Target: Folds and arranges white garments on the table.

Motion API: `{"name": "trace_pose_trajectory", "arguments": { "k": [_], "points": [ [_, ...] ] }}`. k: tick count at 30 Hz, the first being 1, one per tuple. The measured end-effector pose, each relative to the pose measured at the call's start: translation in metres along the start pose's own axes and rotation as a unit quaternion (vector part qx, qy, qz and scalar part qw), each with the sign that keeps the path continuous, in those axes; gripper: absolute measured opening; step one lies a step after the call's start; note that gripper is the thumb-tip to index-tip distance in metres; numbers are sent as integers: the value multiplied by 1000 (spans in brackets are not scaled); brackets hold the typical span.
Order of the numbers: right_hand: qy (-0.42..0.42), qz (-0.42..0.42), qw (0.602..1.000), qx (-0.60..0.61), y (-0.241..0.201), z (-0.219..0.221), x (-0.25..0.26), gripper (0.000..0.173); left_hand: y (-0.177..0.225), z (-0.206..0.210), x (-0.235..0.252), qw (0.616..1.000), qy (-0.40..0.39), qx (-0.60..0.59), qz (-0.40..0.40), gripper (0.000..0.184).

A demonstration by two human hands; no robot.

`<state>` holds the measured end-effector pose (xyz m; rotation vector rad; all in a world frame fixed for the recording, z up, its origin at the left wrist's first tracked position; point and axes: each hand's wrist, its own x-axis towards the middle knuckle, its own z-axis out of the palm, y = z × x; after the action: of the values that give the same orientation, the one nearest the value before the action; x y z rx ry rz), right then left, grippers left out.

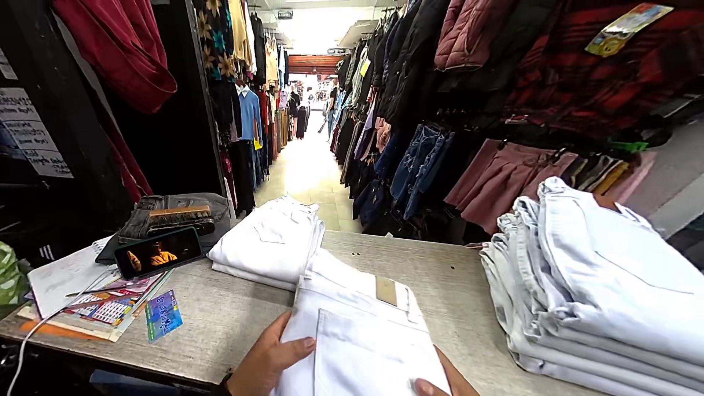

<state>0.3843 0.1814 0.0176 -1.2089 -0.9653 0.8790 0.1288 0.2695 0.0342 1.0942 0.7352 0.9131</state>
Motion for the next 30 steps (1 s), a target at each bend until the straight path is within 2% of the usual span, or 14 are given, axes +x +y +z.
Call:
{"name": "trace_pose_trajectory", "arguments": {
  "k": [1, 3, 6, 7, 8, 10, 12, 14, 16, 18, 20, 23, 26, 30],
  "points": [
    [6, -4, 1000, 0, -7, -2, 2, 71, 6, 7, 10, 1000, -5, 15, 2, 47],
    [16, -17, 999, -27, -12, -22, 25, 68, 15, 20, 38, 999, -7, 52, 14, 41],
    [-25, -42, 998, -40, -4, -78, 102, 64, 21, 30, 83, 993, -30, 81, 78, 47],
    [-32, -54, 997, -45, -1, -95, 130, 62, 22, 24, 96, 982, -35, 139, 126, 51],
    [-28, -64, 996, -54, 2, -111, 155, 58, 22, 13, 106, 954, -26, 240, 178, 55],
    [-3, -71, 994, -78, 6, -138, 198, 49, 24, -23, 117, 843, 32, 478, 244, 63],
    [42, -58, 986, -147, 25, -163, 232, 56, 26, -61, 117, 732, 56, 652, 187, 74],
    [86, -41, 945, -313, 53, -180, 255, 81, 30, -84, 112, 682, 35, 725, 93, 80],
    [91, -35, 872, -480, 66, -173, 257, 92, 21, -100, 114, 642, 47, 758, 105, 76],
    [61, -98, 829, -547, 64, -141, 247, 71, 15, -104, 122, 611, 74, 772, 157, 69],
    [17, -188, 814, -549, 67, -94, 238, 57, 14, -99, 131, 581, 81, 790, 177, 59],
    [-39, -196, 804, -560, 87, -26, 220, 52, 21, -92, 140, 564, 42, 819, 98, 51],
    [-83, -148, 790, -589, 110, -16, 219, 56, 25, -83, 142, 587, 1, 808, 58, 54],
    [-77, -187, 812, -548, 117, -35, 219, 48, 1, -62, 94, 610, -11, 780, 142, 47]
  ]
}}
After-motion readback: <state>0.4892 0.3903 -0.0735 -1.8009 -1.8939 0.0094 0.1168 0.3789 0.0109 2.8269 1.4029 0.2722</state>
